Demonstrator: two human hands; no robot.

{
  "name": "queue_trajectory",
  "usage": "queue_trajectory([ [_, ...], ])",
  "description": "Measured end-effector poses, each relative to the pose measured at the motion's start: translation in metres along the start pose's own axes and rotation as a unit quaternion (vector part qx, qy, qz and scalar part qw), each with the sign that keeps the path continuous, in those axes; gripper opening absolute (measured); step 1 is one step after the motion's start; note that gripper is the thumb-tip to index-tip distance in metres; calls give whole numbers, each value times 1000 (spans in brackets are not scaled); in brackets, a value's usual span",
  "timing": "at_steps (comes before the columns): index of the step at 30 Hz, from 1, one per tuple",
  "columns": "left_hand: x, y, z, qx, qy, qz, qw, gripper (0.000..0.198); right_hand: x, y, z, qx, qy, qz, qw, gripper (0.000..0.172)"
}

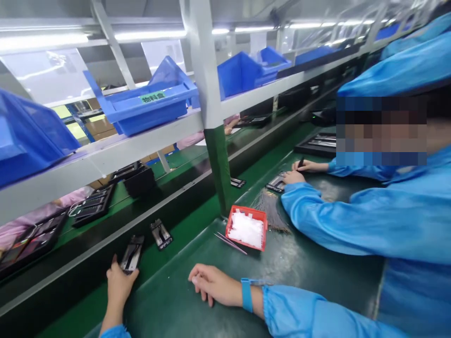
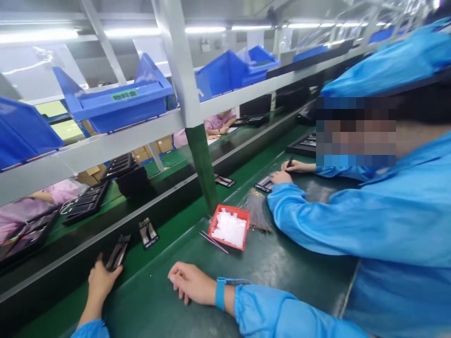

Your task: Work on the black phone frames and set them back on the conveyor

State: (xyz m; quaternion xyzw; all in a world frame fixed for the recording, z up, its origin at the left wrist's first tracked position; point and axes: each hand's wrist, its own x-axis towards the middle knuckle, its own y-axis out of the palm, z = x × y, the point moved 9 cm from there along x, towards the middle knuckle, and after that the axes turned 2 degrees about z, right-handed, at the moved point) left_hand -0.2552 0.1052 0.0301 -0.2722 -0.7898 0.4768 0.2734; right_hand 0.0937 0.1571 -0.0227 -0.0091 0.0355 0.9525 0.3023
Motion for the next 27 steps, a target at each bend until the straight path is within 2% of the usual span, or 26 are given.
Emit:
queue_trajectory([
  [3, -16, -5, -9, -108, -3, 4, 994, 108, -4, 0, 5, -29, 0, 1, 1000, 10],
  [5, -43, -1, -25, -201, -17, 32, 979, 104, -9, 1, 13, -52, -14, -2, 999, 7],
  [7, -81, 15, -52, -290, -10, 87, 953, 98, -14, 1, 25, -90, -50, -12, 995, 14],
  [9, -125, 31, -82, -354, 5, 126, 927, 81, -19, 1, 37, -137, -93, -31, 986, 16],
  [11, -165, 49, -108, -406, 15, 179, 896, 59, -22, -3, 44, -181, -113, -70, 974, 6],
  [12, -180, 54, -117, -421, 21, 195, 885, 52, -24, -6, 45, -198, -114, -90, 969, 6],
  [13, -190, 57, -122, -431, 23, 198, 880, 48, -25, -9, 46, -213, -115, -109, 964, 15],
  [15, -200, 58, -124, -439, 32, 194, 877, 48, -26, -14, 47, -232, -117, -130, 957, 22],
  [17, -200, 57, -118, -429, 44, 186, 883, 49, -26, -18, 48, -228, -129, -137, 955, 20],
  [22, -195, 60, -105, -380, 90, 171, 905, 48, -28, -33, 49, -226, -159, -201, 940, 41],
  [24, -194, 61, -109, -386, 104, 177, 899, 49, -26, -27, 51, -284, -186, -184, 922, 44],
  [27, -189, 60, -112, -424, 86, 167, 886, 50, -24, -5, 51, -386, -238, -91, 887, 37],
])
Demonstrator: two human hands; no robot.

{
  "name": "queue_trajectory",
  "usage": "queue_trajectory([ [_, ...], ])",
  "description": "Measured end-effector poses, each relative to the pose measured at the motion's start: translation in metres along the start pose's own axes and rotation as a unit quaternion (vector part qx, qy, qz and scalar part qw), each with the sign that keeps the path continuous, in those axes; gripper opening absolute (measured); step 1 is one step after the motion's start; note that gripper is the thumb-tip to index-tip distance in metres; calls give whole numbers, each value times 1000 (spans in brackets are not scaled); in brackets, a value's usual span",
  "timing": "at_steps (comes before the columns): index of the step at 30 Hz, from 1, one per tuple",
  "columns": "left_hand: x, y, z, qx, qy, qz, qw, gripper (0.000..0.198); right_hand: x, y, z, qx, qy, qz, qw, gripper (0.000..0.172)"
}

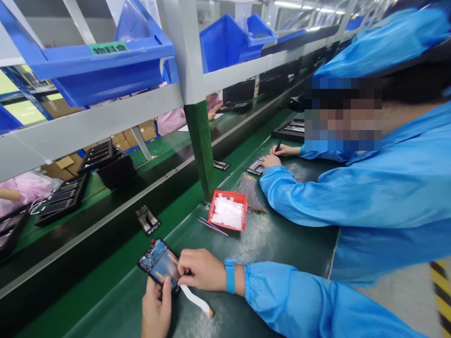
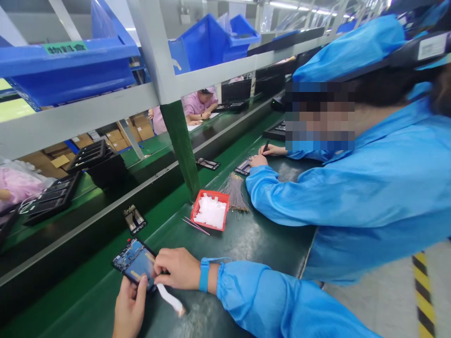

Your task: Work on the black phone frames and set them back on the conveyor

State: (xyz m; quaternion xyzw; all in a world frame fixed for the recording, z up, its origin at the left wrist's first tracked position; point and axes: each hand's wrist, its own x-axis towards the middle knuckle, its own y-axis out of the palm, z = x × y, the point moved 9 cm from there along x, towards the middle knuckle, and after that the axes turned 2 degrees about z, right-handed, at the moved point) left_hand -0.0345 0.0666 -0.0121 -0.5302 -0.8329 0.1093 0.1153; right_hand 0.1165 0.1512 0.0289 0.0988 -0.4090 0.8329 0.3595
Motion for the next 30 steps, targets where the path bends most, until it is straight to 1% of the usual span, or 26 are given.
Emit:
queue_trajectory([
  [1, 3, -1, -1, -20, -4, -9, 1000, 51, 0, 6, 3, -18, -23, 32, 999, 32],
  [3, 8, -4, 0, -59, -12, -24, 998, 52, -2, 14, 6, -44, -43, 85, 994, 25],
  [5, 11, -6, 3, -89, -26, -27, 995, 55, -2, 18, 5, -59, -40, 114, 991, 23],
  [6, 12, -5, 4, -98, -35, -24, 994, 56, -2, 18, 5, -63, -37, 119, 990, 25],
  [9, 12, 0, 5, -111, -48, -7, 993, 61, -1, 15, 8, -72, -46, 103, 991, 35],
  [13, 11, 3, 6, -120, -57, -6, 991, 68, -2, 17, 11, -82, -59, 88, 991, 30],
  [16, 12, 0, 14, -124, -83, -11, 989, 72, 1, 14, 7, -59, -40, 87, 994, 25],
  [18, 13, -5, 20, -123, -98, -23, 987, 74, 5, 4, 2, -31, -14, 68, 997, 25],
  [20, 16, -7, 23, -119, -106, -33, 987, 76, 10, -10, -7, -10, 24, 35, 999, 25],
  [21, 17, -7, 23, -120, -106, -35, 987, 77, 12, -15, -10, -5, 37, 28, 999, 25],
  [22, 18, -5, 23, -123, -104, -32, 986, 77, 12, -16, -11, -6, 40, 34, 999, 25],
  [24, 19, -1, 20, -137, -99, -23, 985, 77, 11, -8, -6, -33, 9, 77, 996, 26],
  [26, 19, 0, 17, -144, -91, -27, 985, 75, 6, 6, 5, -88, -50, 118, 988, 19],
  [28, 18, 0, 16, -141, -88, -30, 986, 73, 1, 16, 14, -135, -94, 130, 978, 9],
  [30, 17, -1, 17, -140, -87, -29, 986, 72, -1, 21, 18, -151, -105, 133, 974, 8],
])
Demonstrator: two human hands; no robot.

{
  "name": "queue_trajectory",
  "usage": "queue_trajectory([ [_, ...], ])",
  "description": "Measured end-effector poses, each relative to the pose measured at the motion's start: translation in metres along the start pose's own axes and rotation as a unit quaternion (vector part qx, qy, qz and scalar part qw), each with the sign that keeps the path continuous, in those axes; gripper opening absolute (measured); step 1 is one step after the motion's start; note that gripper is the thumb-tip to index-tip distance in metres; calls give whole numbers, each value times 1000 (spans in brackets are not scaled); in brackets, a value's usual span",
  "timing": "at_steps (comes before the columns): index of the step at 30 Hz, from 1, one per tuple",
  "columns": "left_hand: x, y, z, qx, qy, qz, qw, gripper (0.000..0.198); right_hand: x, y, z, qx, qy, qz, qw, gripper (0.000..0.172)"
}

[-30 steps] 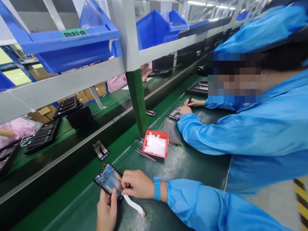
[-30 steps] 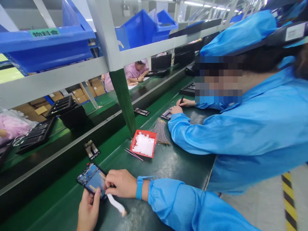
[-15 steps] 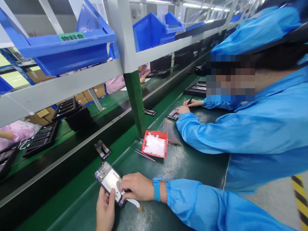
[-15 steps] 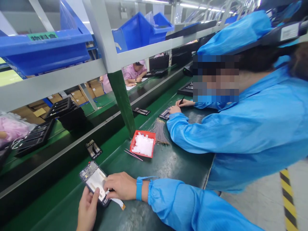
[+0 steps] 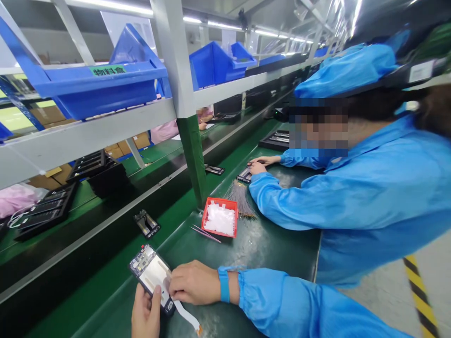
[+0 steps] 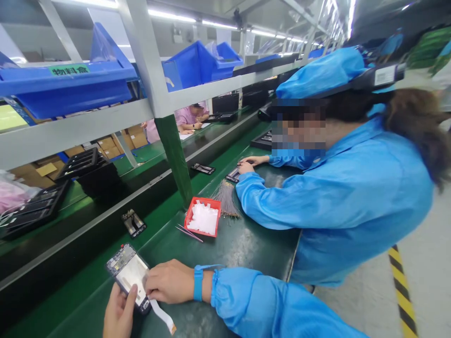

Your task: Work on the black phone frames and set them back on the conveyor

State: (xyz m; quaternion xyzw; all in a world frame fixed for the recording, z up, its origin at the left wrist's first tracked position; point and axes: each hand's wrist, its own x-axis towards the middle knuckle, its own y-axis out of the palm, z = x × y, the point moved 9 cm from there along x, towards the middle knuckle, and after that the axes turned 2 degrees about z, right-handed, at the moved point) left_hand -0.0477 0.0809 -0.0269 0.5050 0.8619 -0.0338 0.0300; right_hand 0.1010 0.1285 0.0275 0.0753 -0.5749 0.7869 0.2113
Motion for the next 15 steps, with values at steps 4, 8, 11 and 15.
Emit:
queue_trajectory([
  [4, 1, -2, 2, -5, 2, 0, 1000, 76, 0, -1, 3, -8, 4, 4, 1000, 19],
  [8, 1, 0, 1, 3, -1, 8, 1000, 75, -2, -3, 7, -35, -13, 8, 999, 25],
  [11, -1, 0, -1, 12, 4, 11, 1000, 74, -3, -2, 4, -37, 1, -2, 999, 14],
  [15, -2, 1, -2, 6, 9, 19, 1000, 71, -1, -14, -2, 34, 23, -58, 997, 9],
])
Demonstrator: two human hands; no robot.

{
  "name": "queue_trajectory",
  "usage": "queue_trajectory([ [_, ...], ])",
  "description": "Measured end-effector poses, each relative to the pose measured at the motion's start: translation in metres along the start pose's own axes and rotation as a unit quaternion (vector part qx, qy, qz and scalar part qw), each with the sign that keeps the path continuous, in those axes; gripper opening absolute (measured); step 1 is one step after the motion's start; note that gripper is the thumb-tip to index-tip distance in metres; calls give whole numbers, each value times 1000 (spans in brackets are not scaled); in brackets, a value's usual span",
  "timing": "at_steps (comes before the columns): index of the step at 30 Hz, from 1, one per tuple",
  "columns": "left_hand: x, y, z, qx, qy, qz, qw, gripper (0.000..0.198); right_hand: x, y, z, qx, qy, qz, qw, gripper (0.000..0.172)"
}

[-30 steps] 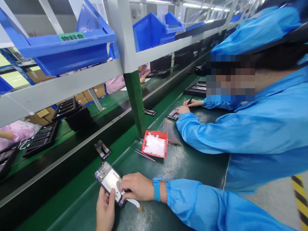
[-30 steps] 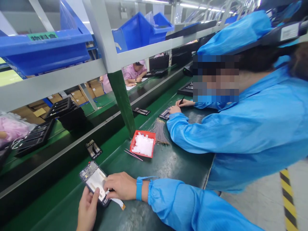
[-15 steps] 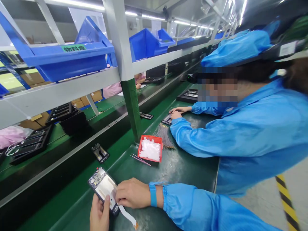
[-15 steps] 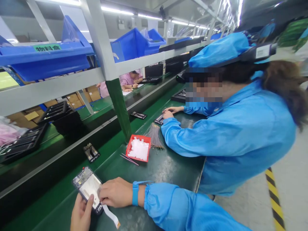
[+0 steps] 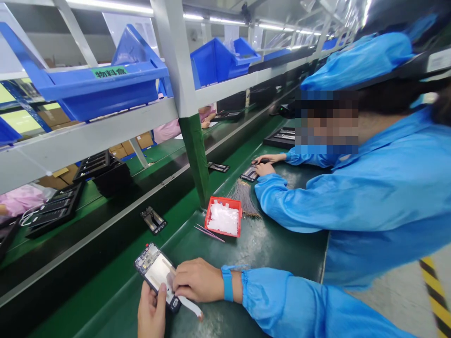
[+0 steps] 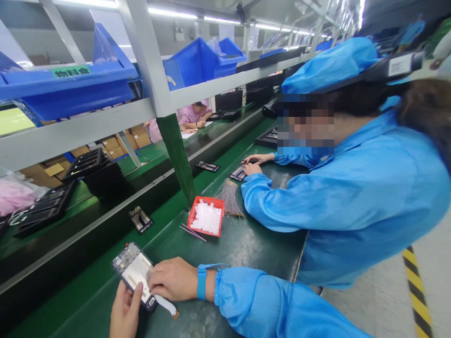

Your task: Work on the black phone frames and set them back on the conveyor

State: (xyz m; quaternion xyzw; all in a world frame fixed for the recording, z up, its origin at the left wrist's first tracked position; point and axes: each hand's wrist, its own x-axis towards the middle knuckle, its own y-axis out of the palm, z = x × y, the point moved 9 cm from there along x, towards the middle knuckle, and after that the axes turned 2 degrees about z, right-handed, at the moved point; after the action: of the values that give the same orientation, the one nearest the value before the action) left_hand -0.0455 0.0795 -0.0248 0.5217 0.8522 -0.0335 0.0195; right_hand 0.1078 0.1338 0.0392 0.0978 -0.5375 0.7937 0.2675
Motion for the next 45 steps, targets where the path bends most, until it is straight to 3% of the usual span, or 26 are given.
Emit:
queue_trajectory([
  [2, 0, -1, 1, -1, 3, -8, 1000, 72, 2, -24, -8, 47, 33, -57, 997, 9],
  [6, -2, -1, 2, -1, 30, -35, 999, 72, -15, -102, -49, 57, 175, -191, 964, 14],
  [9, -5, 2, 2, -4, 44, -48, 998, 73, -44, -158, -81, -122, 275, -214, 929, 11],
  [11, -7, 5, 0, -7, 46, -52, 998, 71, -62, -177, -103, -261, 354, -172, 881, 11],
  [13, -9, 9, -6, -9, 52, -49, 997, 67, -68, -176, -114, -325, 373, -128, 860, 20],
  [15, -11, 12, -14, -16, 59, -48, 997, 64, -59, -161, -102, -344, 321, -133, 872, 33],
  [18, -16, 13, -23, -57, 53, -50, 996, 66, -34, -111, -45, -246, 142, -142, 948, 42],
  [20, -19, 15, -22, -92, 31, -42, 994, 67, -23, -65, 2, -122, 0, -71, 990, 46],
  [22, -21, 14, -16, -133, -1, -43, 990, 63, -24, -33, 38, -4, -99, -17, 995, 45],
  [23, -21, 11, -12, -152, -14, -53, 987, 60, -25, -26, 46, 44, -113, -13, 993, 43],
  [28, -20, -9, -3, -154, -27, -126, 980, 55, -30, -30, 25, 125, -13, -65, 990, 33],
  [33, -20, 13, -14, -86, -36, 2, 996, 72, -34, -42, -2, 164, 92, -108, 976, 13],
  [35, -23, 19, -13, -100, -60, 19, 993, 79, -35, -42, -7, 161, 118, -116, 973, 9],
  [38, -26, 23, -12, -126, -71, 20, 989, 80, -31, -39, -1, 165, 87, -105, 977, 13],
  [40, -28, 26, -15, -131, -50, 30, 990, 71, -29, -40, 4, 169, 59, -106, 978, 18],
  [43, -30, 35, -20, -126, -39, 77, 988, 56, -30, -46, 2, 163, 78, -127, 975, 24],
  [45, -32, 43, -20, -122, -62, 118, 984, 61, -32, -49, 0, 156, 99, -128, 974, 26],
])
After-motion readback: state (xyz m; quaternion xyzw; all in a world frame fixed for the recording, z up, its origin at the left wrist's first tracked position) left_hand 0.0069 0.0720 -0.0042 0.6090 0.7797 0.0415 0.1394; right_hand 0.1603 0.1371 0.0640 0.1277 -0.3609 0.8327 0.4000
